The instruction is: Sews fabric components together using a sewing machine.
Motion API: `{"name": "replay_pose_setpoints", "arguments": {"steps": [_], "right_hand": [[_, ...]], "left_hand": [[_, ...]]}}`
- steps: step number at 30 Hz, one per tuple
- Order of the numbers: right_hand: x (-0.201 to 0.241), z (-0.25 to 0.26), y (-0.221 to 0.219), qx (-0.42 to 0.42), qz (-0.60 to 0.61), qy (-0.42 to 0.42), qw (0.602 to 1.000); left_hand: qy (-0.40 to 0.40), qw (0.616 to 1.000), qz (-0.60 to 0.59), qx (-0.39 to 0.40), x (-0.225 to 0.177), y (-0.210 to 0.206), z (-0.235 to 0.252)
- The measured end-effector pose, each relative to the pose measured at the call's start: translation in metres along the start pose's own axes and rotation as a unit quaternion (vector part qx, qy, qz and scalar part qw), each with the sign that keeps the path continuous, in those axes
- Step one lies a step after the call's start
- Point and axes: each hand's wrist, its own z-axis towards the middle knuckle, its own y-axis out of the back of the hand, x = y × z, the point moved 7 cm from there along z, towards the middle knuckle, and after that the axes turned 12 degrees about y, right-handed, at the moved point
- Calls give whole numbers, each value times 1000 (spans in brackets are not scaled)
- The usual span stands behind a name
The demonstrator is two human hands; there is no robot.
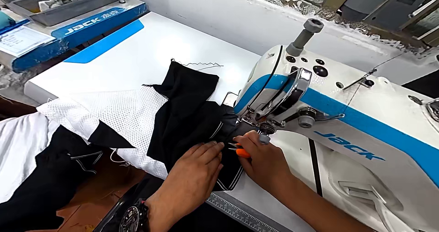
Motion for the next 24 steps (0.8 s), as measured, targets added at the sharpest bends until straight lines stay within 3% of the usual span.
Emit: {"name": "replay_pose_setpoints", "arguments": {"steps": [4,10,24], "right_hand": [[-4,-2,7,-34,-28,-18,999],[9,-2,8,-44,-55,46,996],[22,0,11,-40,-92,87,991]], "left_hand": [[29,998,-52,18,11,-4,-9],[42,997,-59,-8,12,-7,-16],[41,996,-75,-12,13,-7,-18]]}}
